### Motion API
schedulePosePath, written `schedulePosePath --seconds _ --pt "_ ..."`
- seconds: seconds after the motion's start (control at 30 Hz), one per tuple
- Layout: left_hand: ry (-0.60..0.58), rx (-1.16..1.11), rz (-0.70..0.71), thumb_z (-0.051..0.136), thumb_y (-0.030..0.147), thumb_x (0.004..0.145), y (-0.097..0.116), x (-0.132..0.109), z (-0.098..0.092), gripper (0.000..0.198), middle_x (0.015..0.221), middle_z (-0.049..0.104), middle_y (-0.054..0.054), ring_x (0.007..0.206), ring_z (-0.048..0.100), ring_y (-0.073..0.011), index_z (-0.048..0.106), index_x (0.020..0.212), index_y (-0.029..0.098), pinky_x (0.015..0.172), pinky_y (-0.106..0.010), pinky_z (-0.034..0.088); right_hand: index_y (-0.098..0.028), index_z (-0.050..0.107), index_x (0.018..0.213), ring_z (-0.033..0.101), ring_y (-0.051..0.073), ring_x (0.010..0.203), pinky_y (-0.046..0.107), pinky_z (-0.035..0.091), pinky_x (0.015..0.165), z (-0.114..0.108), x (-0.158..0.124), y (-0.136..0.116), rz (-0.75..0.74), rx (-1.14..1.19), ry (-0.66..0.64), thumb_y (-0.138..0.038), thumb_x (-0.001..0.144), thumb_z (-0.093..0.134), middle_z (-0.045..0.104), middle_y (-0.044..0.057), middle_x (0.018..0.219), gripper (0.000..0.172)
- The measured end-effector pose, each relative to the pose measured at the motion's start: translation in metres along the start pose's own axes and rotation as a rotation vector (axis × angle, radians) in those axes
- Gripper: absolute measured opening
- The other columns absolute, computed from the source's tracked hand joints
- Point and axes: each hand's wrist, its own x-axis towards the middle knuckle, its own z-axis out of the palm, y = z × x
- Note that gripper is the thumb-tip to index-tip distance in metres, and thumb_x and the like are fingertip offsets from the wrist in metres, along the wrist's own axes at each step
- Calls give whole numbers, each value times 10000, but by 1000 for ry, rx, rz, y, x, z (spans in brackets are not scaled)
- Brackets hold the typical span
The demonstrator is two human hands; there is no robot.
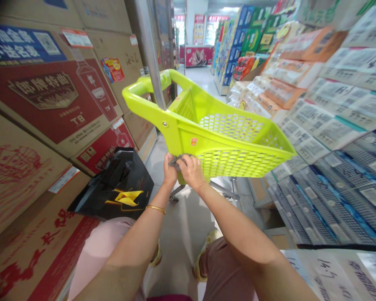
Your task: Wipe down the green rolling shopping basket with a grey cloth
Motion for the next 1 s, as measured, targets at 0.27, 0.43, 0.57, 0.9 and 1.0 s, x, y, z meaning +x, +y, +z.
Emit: schedulePosePath --seconds 0.27,0.43,0.57,0.9,1.0 --pt "-3 -27 7 371 659 835 -3 -1 0 468 713 488 29 685 480 -108 493 798 209 675 -234 436 -257 626 983 432 186 924 308 345 799 -6 3 1 -56 -65 95 -201 888 441 548 57 1013 215" --pt "-17 -15 51 353 659 842 5 -4 2 513 873 580 -28 840 531 -146 552 898 190 807 -277 424 -247 598 1062 424 223 1033 373 340 897 -29 51 -6 107 4 173 -225 880 447 510 94 1126 237" --pt "-35 7 62 335 639 860 8 -8 3 503 857 586 -22 826 534 -143 552 904 188 793 -274 429 -222 587 1059 428 228 1051 382 355 917 -35 69 -11 156 26 280 -196 869 439 483 104 1118 242" --pt "27 -66 -14 427 560 870 7 -7 4 375 685 502 36 665 487 -106 494 762 207 671 -236 426 -244 641 962 442 198 916 326 370 795 -6 10 -3 44 30 98 -219 873 470 526 70 1009 195" --pt "62 -38 -69 384 586 874 14 -10 6 420 613 439 54 590 424 -96 454 704 208 589 -226 380 -246 641 982 442 197 914 318 366 782 -10 2 -2 23 21 20 -209 870 460 538 68 1015 216"
